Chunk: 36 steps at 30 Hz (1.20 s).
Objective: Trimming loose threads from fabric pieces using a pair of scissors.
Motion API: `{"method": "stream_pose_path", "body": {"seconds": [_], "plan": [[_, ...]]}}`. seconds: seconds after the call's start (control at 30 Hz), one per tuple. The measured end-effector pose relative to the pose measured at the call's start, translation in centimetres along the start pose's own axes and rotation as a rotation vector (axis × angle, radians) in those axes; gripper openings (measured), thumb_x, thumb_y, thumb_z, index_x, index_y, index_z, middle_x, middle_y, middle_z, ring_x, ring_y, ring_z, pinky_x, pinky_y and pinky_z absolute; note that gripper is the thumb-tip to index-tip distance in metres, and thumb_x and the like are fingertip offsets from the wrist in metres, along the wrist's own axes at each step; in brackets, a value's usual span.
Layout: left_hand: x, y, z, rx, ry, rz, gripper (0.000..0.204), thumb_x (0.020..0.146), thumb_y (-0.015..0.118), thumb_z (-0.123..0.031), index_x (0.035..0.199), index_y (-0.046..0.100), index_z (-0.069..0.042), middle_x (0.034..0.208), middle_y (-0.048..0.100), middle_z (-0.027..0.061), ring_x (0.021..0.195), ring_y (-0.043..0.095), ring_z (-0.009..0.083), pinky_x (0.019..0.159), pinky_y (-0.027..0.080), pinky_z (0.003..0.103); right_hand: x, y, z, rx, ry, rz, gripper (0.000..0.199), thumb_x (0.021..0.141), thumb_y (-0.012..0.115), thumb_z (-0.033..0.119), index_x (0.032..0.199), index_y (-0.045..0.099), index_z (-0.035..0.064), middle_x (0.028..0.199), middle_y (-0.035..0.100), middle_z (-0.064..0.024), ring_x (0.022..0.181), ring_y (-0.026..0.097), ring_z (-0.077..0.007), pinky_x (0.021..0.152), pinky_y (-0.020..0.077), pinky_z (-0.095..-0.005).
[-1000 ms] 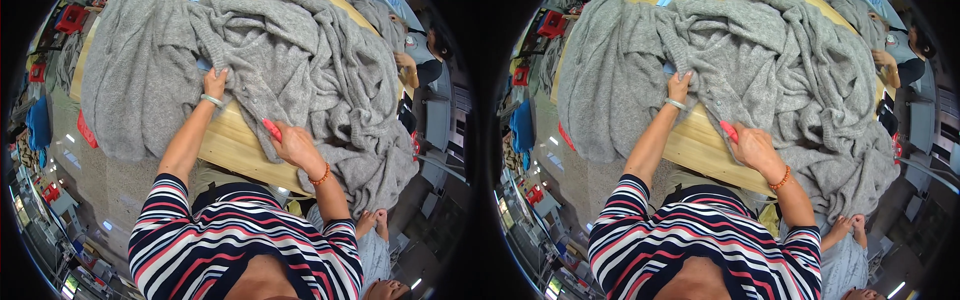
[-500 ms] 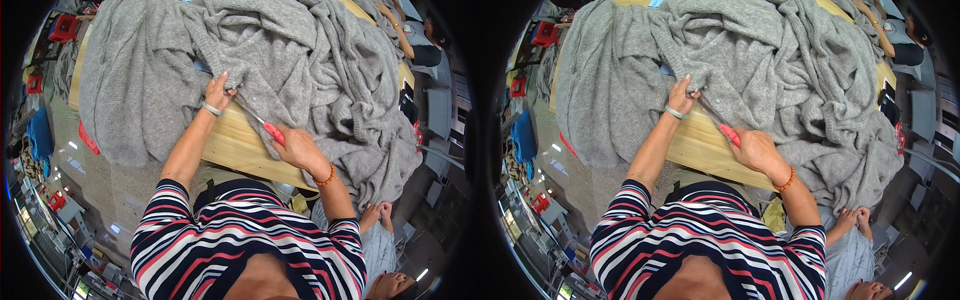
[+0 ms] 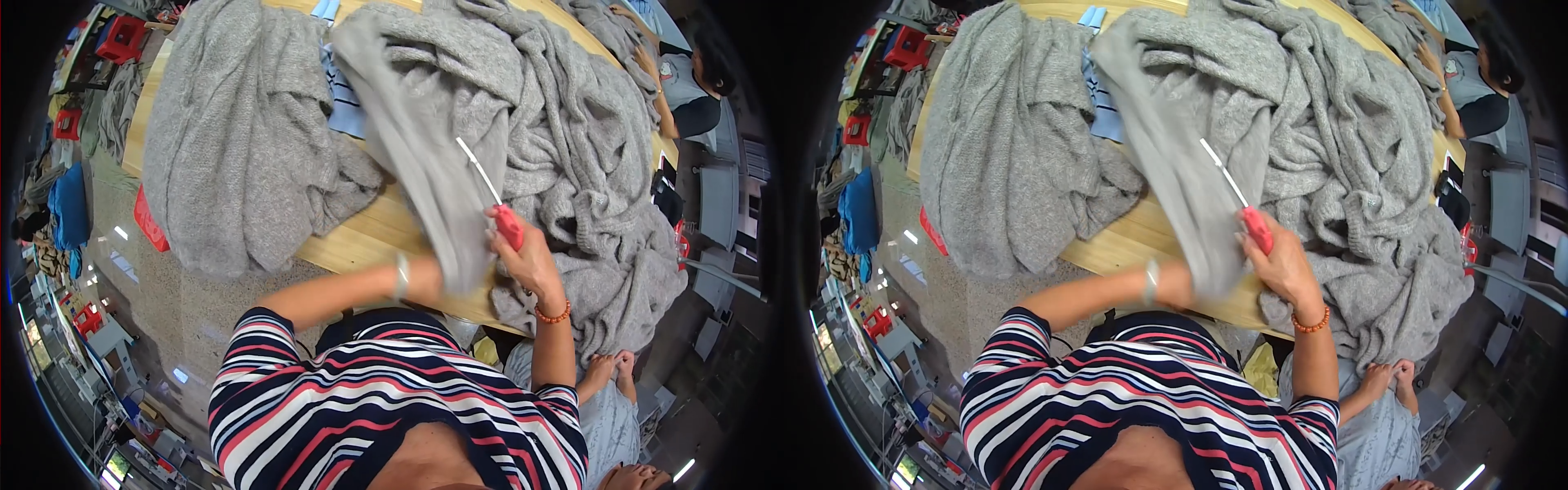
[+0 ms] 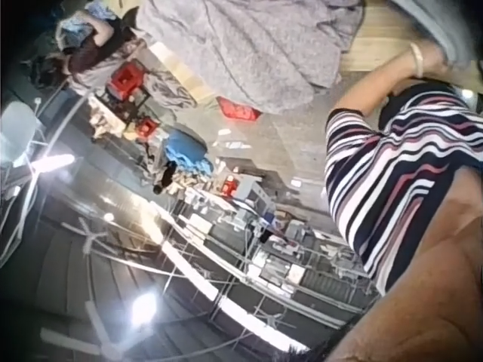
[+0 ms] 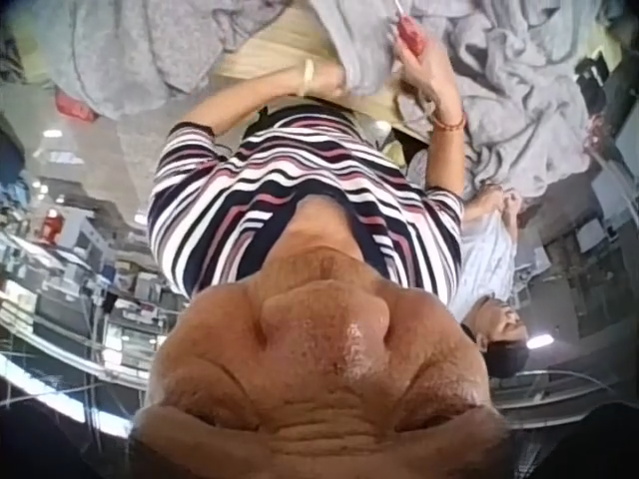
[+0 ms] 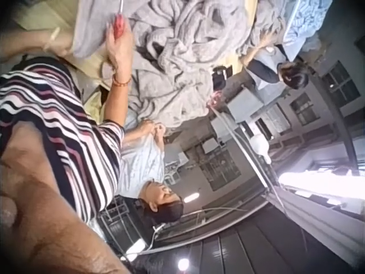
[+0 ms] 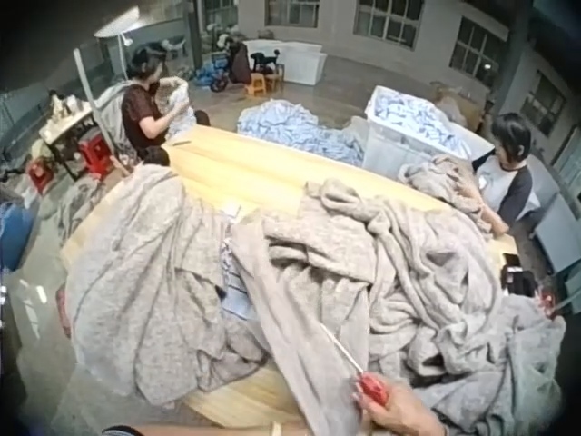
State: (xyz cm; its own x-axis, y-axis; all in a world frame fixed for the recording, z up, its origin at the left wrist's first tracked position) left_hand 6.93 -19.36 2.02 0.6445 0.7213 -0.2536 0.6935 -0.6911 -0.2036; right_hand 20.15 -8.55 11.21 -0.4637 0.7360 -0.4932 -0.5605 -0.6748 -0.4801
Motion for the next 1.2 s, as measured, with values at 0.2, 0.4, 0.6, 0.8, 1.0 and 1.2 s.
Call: {"method": "stream_pose_path", "body": {"seconds": [0.2,0.4,0.6,0.8,1.0,1.2], "plan": [[-0.2,4.1,5.4,0.12,0.131,-0.118,0.059,0.074,0.071,-0.045,0.108,0.061,0.003,0.107,0.063,0.0263,0.093,0.062,0.0391,0.08,0.049,0.044,1.1,-0.5,-0.3,-0.211,-0.083,-0.094,0.034,0.087,0.06,0.015,0.118,0.058,0.0012,0.085,0.064,-0.0142,0.072,0.06,-0.0223,0.075,0.0476,-0.0324],[-1.9,-11.9,11.4,-0.389,-0.286,-0.948,0.059,0.083,0.072,-0.038,0.123,0.053,0.001,0.1,0.066,0.0094,0.089,0.062,0.0161,0.078,0.05,0.03,0.7,0.3,-2.5,-0.271,-0.02,-0.063,0.034,0.087,0.061,0.017,0.118,0.057,0.0033,0.097,0.065,-0.0221,0.091,0.065,-0.0367,0.08,0.0483,-0.0398],[4.8,-15.1,8.7,-1.08,-0.168,-1.247,0.056,0.086,0.07,-0.016,0.132,0.044,0.003,0.109,0.064,0.0095,0.094,0.061,0.0175,0.082,0.048,0.028,-0.1,-0.2,-1.9,-0.314,-0.029,-0.094,0.034,0.087,0.061,0.016,0.12,0.057,0.0074,0.093,0.066,-0.0209,0.087,0.065,-0.0359,0.078,0.0489,-0.0398],[5.4,-16.4,-4.4,-0.293,0.364,-1.113,0.027,0.085,0.063,-0.006,0.112,0.065,-0.007,0.093,0.066,0.0013,0.085,0.059,0.007,0.075,0.045,0.023,-2.4,-3.4,-4.3,0.028,-0.094,-0.292,0.033,0.091,0.06,0.012,0.122,0.056,0.0009,0.084,0.061,-0.0029,0.07,0.055,-0.0078,0.067,0.0475,-0.025],[15.7,-1.6,-3.8,0.811,0.239,-0.002,0.031,0.077,0.061,-0.017,0.107,0.067,-0.016,0.093,0.068,0.0051,0.091,0.061,0.0253,0.087,0.041,0.046,-3.0,-7.3,-5.5,0.239,-0.132,-0.605,0.038,0.089,0.065,0.016,0.122,0.056,-0.0008,0.078,0.06,-0.0045,0.069,0.054,-0.0082,0.066,0.0476,-0.0252],[9.3,4.2,-0.7,0.529,0.501,-0.107,0.025,0.076,0.064,-0.015,0.101,0.066,-0.015,0.088,0.063,0.0066,0.087,0.057,0.0264,0.081,0.042,0.043,-1.6,-6.3,-2.9,-0.195,-0.001,-0.497,0.052,0.079,0.075,0.029,0.122,0.056,0.0082,0.078,0.065,-0.0107,0.067,0.063,-0.0253,0.064,0.0498,-0.0348]]}}
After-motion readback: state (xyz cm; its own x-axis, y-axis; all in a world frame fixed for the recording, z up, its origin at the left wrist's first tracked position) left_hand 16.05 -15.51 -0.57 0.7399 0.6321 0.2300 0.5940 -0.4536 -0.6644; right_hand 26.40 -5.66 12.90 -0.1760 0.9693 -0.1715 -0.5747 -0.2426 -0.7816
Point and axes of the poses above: each hand's wrist, its own x-axis towards the middle knuckle, its own y-axis out of the palm, z = x × y, the point moved 4 cm from there along x, towards the middle knuckle
